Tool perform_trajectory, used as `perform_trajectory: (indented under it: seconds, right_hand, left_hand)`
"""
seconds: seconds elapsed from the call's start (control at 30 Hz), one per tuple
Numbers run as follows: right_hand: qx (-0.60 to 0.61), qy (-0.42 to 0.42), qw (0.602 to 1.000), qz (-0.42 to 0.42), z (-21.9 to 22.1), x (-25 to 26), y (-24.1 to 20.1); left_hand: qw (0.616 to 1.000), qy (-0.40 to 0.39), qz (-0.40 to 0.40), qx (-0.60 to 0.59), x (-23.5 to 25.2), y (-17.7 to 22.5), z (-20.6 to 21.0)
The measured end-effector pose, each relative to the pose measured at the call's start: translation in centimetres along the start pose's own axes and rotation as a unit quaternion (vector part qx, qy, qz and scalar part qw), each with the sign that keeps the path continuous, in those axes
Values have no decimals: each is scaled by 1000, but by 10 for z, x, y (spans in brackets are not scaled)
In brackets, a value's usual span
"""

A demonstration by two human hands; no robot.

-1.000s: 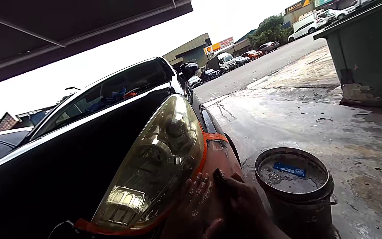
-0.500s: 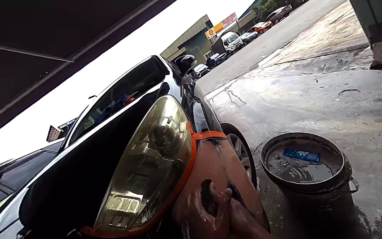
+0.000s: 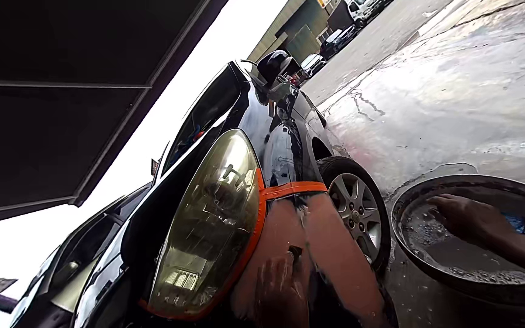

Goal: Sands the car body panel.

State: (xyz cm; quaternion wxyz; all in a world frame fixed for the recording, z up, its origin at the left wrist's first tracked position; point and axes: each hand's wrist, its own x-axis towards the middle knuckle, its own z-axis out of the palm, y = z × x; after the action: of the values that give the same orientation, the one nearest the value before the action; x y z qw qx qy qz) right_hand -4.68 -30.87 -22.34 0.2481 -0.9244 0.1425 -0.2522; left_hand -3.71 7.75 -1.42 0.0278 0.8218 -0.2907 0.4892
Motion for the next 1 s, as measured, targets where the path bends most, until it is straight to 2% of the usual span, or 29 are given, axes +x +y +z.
perform_trajectory:
  seconds: [0.03, 0.1, 0.13, 0.23, 0.37, 0.47, 0.53, 0.6, 0.7, 0.83, 0.93, 1.0]
  right_hand:
    - [-30, -4, 1000, 5, 8, -5, 26]
    - [-53, -105, 992, 34, 5, -16, 44]
    - [-54, -142, 988, 35, 2, -18, 40]
    - [-50, -149, 988, -5, 2, -18, 33]
    - [-67, -202, 977, 22, -12, -17, 32]
    - [-64, -253, 964, 50, -19, -18, 28]
    - [-57, -252, 964, 64, -19, -16, 36]
    - [-56, -249, 964, 69, -17, -13, 42]
    - [-50, -273, 958, 77, -19, -18, 33]
    - [-51, -255, 961, 97, -14, -13, 42]
    - [-54, -269, 957, 97, -13, -10, 36]
    - [-50, -278, 954, 96, -15, -15, 31]
  left_hand:
    - [1000, 11, -2, 3, 22, 1, 9]
    - [1000, -3, -20, 12, 55, 7, 19]
    - [999, -6, -31, 18, 54, 9, 19]
    - [999, -2, -30, 30, 21, 13, 4]
    - [999, -13, -30, 22, 66, 17, 12]
    - [996, -34, -74, 39, 62, 22, 8]
    - [998, -16, -41, 50, 50, 23, 9]
    - [998, -17, -32, 49, 71, 26, 14]
    - [994, -56, -88, 38, 88, 26, 17]
    - [997, -30, -57, 52, 54, 26, 16]
    - [992, -65, -98, 46, 88, 25, 20]
    - [990, -69, -110, 49, 81, 25, 19]
